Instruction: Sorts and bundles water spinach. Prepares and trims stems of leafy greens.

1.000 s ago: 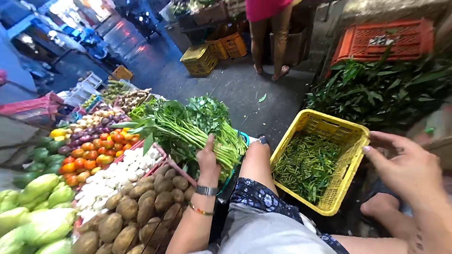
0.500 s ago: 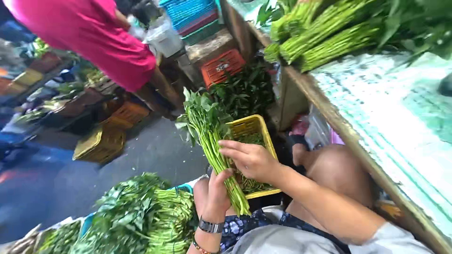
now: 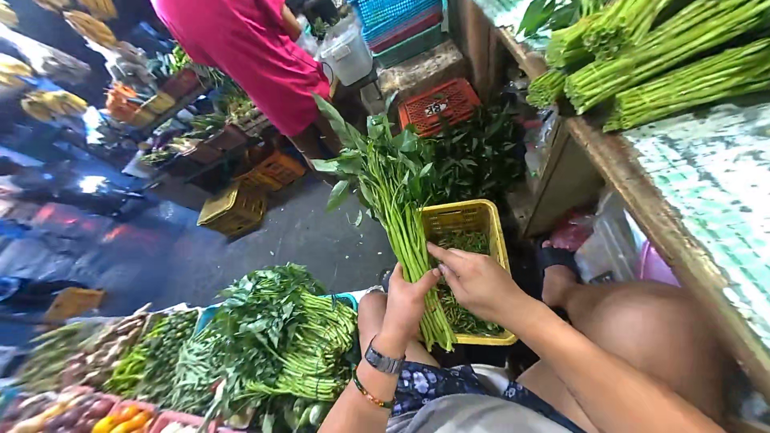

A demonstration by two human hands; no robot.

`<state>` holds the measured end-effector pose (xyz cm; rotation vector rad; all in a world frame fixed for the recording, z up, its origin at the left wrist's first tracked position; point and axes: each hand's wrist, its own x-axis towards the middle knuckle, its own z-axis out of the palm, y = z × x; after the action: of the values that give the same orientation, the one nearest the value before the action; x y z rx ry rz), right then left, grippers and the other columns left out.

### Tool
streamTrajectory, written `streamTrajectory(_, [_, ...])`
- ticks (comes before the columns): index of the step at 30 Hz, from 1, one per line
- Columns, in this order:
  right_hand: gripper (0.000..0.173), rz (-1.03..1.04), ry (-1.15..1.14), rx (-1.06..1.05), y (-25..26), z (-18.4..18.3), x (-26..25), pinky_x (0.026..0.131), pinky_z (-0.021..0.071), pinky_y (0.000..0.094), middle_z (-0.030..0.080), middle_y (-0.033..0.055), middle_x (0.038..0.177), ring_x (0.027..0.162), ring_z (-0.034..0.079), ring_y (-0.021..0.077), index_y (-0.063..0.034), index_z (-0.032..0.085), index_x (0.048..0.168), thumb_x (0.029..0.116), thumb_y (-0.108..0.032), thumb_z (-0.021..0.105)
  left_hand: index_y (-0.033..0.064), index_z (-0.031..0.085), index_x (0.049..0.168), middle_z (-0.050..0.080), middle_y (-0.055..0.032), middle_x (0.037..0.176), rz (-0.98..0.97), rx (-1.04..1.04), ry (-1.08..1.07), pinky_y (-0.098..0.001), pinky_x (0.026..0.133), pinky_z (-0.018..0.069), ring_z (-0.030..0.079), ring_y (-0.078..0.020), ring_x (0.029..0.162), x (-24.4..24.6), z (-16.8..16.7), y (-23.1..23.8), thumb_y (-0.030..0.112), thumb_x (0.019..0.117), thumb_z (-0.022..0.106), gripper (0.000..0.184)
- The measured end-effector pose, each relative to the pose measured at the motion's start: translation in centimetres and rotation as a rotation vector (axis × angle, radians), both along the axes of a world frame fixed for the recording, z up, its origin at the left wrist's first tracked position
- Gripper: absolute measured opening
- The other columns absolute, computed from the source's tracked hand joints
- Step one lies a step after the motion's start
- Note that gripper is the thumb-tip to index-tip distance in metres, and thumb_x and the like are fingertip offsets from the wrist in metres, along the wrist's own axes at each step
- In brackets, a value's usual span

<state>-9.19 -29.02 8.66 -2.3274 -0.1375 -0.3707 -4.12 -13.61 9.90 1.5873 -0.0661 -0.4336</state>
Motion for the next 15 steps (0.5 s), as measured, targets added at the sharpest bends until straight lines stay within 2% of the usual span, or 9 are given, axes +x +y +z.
streamTrajectory(2, [0.045,0.007,0.026,-0.004,0.1,0.0,-0.3,0.084,0.0592,0.0481,0.074,0.0111,0.115,0.096,0.073,0.0277,-0.0125,0.056,0.149,0.1071,-0.019,0.041,-0.0037,0.052,0.129,0.07,-0.0138,0.1,-0.01,0.015,-0.025,-0.0348,0.076,0.0626,0.071,-0.0189,0.086,0.1,-0.3,0.3,0.01,0.0848,0.075,0.052])
streamTrajectory(6, [0.044,0.04,-0.009,0.024,-0.2,0.2,-0.5,0.085,0.0589,0.0452,0.075,0.009,0.114,0.097,0.073,0.0239,-0.0122,0.06,0.145,0.1065,-0.019,0.039,-0.0042,0.052,0.128,0.069,-0.0149,0.099,-0.021,-0.014,-0.008,-0.0362,0.073,0.0628,0.071,-0.0207,0.083,0.6,-0.4,0.7,0.009,0.0835,0.075,0.052])
streamTrajectory(8, [0.044,0.094,0.01,0.072,-0.4,0.4,-0.7,0.093,0.0575,0.0432,0.075,0.007,0.12,0.105,0.072,0.021,-0.0131,0.064,0.141,0.1044,-0.017,0.04,-0.0043,0.052,0.129,0.069,-0.0154,0.099,-0.022,-0.033,0.02,-0.0365,0.074,0.0627,0.071,-0.0212,0.083,0.8,-0.2,0.9,0.008,0.0839,0.073,0.052])
streamTrajectory(10, [0.044,0.138,0.024,0.088,-0.1,0.5,-1.0,0.094,0.0568,0.0431,0.074,0.0068,0.121,0.107,0.072,0.0203,-0.0137,0.064,0.141,0.1047,-0.018,0.04,-0.0041,0.051,0.128,0.069,-0.0155,0.098,-0.009,-0.055,0.034,-0.0374,0.073,0.0625,0.071,-0.0215,0.082,1.3,-0.1,1.1,0.008,0.0815,0.072,0.053])
streamTrajectory(13, [0.042,0.083,0.004,0.088,0.1,0.4,-0.9,0.088,0.0586,0.0434,0.075,0.006,0.118,0.101,0.073,0.0199,-0.0154,0.065,0.141,0.1066,-0.02,0.041,-0.0044,0.048,0.132,0.068,-0.0154,0.094,-0.033,-0.089,0.064,-0.0367,0.063,0.0624,0.07,-0.0217,0.071,2.0,0.1,1.6,0.009,0.0842,0.071,0.055])
streamTrajectory(15, [0.04,0.009,0.08,0.079,-0.6,0.4,-0.2,0.093,0.0567,0.045,0.073,0.0052,0.121,0.107,0.07,0.0211,-0.0178,0.067,0.138,0.1067,-0.023,0.043,-0.0048,0.046,0.134,0.067,-0.0167,0.091,-0.032,-0.102,0.084,-0.0382,0.058,0.0627,0.069,-0.0244,0.066,2.2,0.0,1.8,0.009,0.0869,0.07,0.055])
